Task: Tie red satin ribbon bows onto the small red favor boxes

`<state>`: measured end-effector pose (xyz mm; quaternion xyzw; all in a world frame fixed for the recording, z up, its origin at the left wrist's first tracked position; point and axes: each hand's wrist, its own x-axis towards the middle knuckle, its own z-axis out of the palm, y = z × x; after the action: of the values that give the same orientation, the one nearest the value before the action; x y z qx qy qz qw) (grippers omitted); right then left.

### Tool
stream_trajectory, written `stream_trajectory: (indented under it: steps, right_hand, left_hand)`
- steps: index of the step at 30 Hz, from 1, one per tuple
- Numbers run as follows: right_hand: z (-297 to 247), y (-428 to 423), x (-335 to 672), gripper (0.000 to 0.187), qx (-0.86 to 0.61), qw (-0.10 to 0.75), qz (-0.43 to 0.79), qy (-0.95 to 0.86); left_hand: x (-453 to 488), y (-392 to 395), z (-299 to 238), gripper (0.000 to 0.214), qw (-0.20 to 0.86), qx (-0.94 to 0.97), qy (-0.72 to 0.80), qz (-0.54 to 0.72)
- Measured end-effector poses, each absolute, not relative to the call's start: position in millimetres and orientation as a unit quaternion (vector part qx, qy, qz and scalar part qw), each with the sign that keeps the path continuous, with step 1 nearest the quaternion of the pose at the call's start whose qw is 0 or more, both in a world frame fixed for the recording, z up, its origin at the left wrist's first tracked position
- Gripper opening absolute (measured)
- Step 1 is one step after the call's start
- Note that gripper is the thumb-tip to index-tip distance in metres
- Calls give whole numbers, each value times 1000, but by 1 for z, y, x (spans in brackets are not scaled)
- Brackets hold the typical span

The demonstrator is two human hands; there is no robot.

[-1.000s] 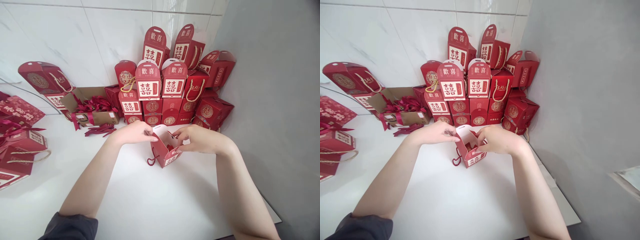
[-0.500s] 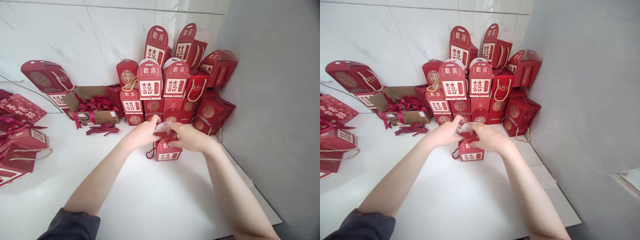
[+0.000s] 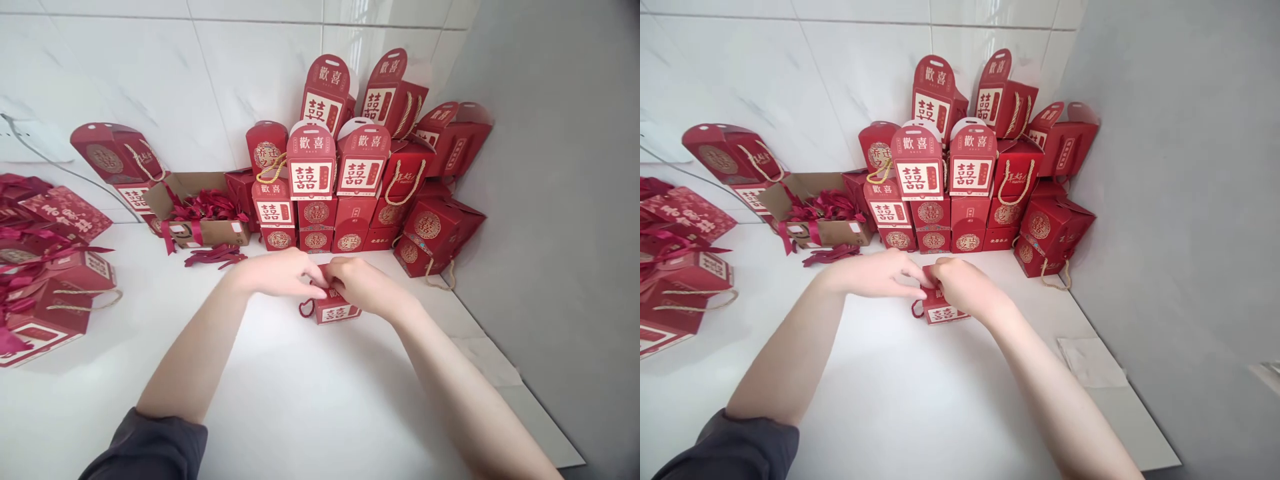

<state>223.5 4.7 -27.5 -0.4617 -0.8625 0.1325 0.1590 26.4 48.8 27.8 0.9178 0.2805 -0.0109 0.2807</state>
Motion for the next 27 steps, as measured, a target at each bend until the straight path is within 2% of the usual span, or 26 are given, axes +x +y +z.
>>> stream_trajectory:
  steps: [3,6,8,12,17,21,24,27]
  right_hand:
    - [-27,4,220,24,-438,164,146,-872]
    - [-23,0,221,19,-434,155,153,-874]
    - [-20,-3,220,15,-437,156,150,-873]
    - [-18,-6,218,14,-450,157,137,-869]
    - [-18,-7,216,13,-457,145,129,-868]
    - [-13,-11,218,12,-460,151,120,-867]
    - [-7,-14,219,12,-460,198,112,-858]
    - [-1,-17,218,10,-447,305,118,-833]
  left_hand:
    - [-9,81,27,23,264,870,410,70]
    - [-56,123,13,22,120,760,593,237]
    - [-83,144,2,20,35,708,639,297]
    - [-110,161,-17,25,7,720,623,307]
    - [-109,168,-35,35,63,803,537,251]
    - [-98,167,-24,42,50,789,533,302]
    - [-81,144,4,32,-2,751,513,416]
    - [-54,100,37,27,67,749,431,498]
